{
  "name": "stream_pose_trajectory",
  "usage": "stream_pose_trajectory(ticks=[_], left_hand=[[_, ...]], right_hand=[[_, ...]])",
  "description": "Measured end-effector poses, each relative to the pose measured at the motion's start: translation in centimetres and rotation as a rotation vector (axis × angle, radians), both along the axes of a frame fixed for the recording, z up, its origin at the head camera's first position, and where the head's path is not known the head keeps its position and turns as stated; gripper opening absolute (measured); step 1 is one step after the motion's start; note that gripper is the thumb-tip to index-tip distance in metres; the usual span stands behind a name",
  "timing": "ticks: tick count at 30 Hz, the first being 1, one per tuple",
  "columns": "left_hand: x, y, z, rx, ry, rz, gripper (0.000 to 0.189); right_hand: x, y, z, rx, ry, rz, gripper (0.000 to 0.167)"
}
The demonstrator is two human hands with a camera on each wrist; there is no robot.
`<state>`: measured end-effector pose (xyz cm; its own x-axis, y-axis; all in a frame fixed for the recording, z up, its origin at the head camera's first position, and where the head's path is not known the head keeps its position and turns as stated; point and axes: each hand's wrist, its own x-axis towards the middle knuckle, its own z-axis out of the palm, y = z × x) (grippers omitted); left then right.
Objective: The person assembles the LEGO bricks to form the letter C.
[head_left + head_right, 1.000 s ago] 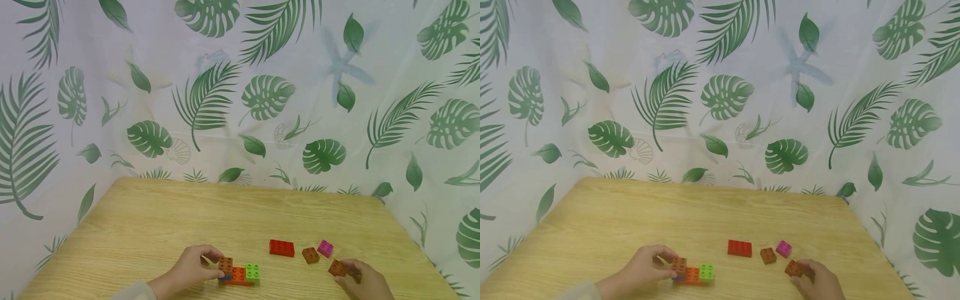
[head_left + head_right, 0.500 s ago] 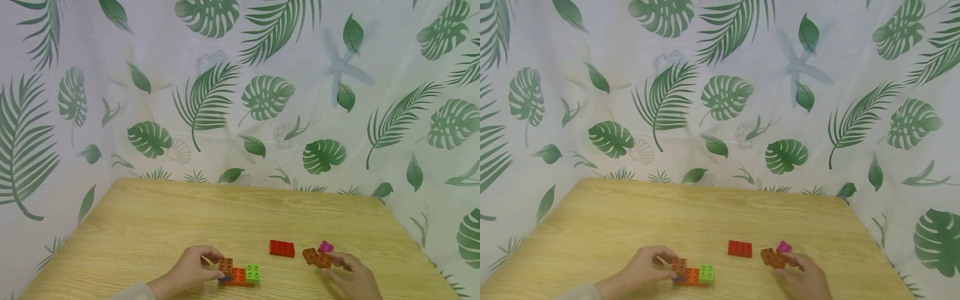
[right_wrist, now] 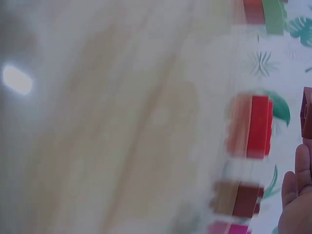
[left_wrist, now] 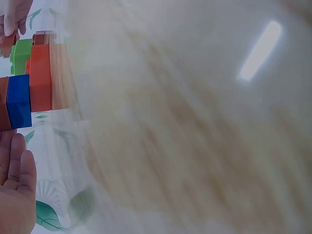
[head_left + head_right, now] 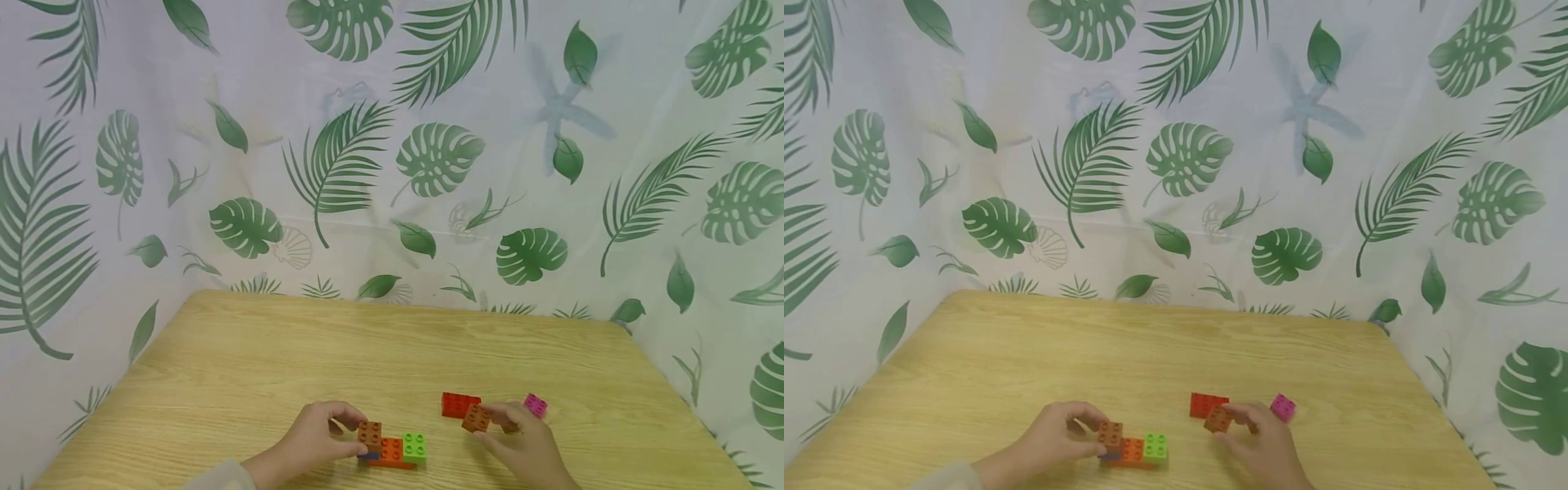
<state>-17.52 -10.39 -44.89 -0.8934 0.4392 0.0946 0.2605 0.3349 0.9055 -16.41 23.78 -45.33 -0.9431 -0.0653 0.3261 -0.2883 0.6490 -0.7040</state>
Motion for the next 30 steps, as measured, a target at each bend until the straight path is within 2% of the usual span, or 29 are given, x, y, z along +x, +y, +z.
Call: stream_pose_trajectory(ticks=[3, 9, 16, 19, 25, 30], left_hand=[[0.1, 0.0, 0.1, 0.003, 0.003, -0.003, 0.033], [0.1, 0.1, 0.3, 0.011, 0.003, -0.007, 0.033], [0.0, 0.0, 0.1, -0.007, 0.01, -0.005, 0.033], [-0.1, 0.0, 0.1, -0.011, 0.009, -0.003, 0.033], [-0.1, -0.1, 0.1, -0.02, 0.032, -0.007, 0.034], [-0.1, -0.2, 0.2, -0.025, 0.049, -0.012, 0.034]], right_hand=[[-0.2, -1.3, 0.2, -0.014, 0.015, 0.042, 0.034], [-0.7, -3.8, 0.6, -0.065, -0.008, 0.141, 0.035], [-1.2, -6.2, 0.8, -0.068, 0.105, 0.276, 0.035], [-1.4, -7.2, 0.9, -0.064, 0.129, 0.308, 0.034], [-1.6, -9.0, 1.2, -0.073, 0.09, 0.346, 0.034], [-1.7, -10.3, 1.3, -0.081, 0.063, 0.42, 0.034]])
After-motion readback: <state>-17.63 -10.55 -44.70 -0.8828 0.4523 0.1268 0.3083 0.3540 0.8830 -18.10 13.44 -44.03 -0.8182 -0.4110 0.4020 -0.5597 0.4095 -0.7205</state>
